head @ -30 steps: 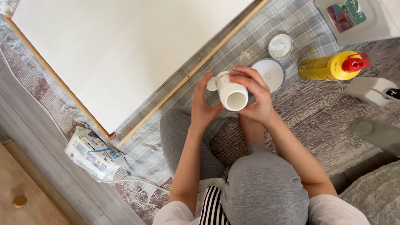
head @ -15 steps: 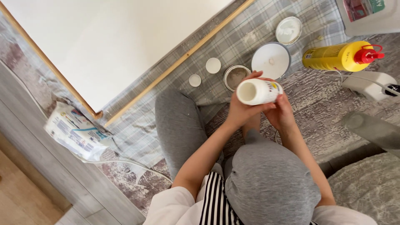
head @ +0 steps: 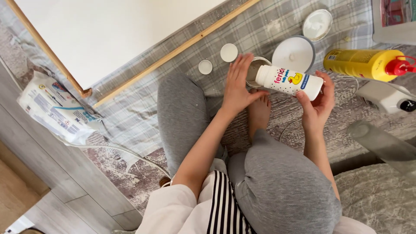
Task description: Opening and preparing containers of art supplies including plaster, glue, and paint on a floor.
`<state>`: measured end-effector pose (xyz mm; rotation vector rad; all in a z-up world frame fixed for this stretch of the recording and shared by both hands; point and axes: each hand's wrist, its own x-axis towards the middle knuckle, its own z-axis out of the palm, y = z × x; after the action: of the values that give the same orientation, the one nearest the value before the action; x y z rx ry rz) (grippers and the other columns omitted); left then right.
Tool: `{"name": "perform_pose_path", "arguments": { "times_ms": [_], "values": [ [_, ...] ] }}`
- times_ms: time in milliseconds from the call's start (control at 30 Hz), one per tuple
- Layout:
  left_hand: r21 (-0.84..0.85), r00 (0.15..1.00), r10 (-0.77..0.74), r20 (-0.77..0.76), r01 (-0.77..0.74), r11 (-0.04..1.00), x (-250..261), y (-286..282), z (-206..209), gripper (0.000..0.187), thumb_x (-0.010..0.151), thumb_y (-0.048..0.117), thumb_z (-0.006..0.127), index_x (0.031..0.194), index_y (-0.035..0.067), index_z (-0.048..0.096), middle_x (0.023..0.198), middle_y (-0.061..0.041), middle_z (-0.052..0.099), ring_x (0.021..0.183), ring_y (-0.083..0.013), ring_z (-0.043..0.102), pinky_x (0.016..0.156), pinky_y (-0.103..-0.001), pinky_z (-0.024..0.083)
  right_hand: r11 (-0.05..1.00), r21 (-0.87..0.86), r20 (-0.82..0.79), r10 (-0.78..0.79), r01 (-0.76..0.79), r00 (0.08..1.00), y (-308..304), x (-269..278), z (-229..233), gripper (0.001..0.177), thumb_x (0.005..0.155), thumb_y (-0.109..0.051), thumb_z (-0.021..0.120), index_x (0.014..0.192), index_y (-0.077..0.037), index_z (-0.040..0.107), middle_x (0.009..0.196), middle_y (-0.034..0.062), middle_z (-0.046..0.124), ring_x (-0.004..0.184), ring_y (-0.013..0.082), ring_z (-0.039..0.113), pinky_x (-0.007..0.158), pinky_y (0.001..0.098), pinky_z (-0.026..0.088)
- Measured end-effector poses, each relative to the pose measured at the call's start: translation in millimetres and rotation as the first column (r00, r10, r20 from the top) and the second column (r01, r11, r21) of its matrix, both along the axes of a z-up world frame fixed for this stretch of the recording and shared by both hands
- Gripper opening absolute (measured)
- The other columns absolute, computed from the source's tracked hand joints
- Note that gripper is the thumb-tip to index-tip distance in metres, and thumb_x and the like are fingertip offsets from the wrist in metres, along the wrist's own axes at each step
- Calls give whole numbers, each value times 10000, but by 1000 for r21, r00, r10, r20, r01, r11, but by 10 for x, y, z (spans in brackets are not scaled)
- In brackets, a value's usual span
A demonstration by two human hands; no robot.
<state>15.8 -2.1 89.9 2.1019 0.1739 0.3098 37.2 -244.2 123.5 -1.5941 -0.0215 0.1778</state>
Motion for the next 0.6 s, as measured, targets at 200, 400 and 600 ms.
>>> {"name": "perform_pose_path", "arguments": {
  "times_ms": [200,400,600],
  "values": [
    [-186,992,-116,-48,105,977,57,87,-264,1047,640,354,990,1521,144,463,1593,-49,483,1568,-340,350,1312,-535,265,952,-294,178,143,-86,974,159,93,310,613,1032,-111,856,1504,31,492,1360,84,529,1191,154,592,1042,284,537],
    [-230,994,-103,-31,93,969,46,107,-248,1014,645,359,989,1502,154,488,1587,-53,488,1570,-348,331,1308,-527,285,839,-537,263,265,-88,928,270,175,515,650,1000,-144,926,1487,33,534,1333,130,542,1159,206,600,977,313,574],
    [-204,995,-98,-35,88,975,26,108,-212,1007,654,349,981,1508,165,478,1593,-42,488,1571,-334,346,1319,-542,268,750,-657,290,342,-73,894,404,193,673,658,948,-176,958,1457,-1,580,1306,154,577,1168,271,637,925,349,573]
  ]
}}
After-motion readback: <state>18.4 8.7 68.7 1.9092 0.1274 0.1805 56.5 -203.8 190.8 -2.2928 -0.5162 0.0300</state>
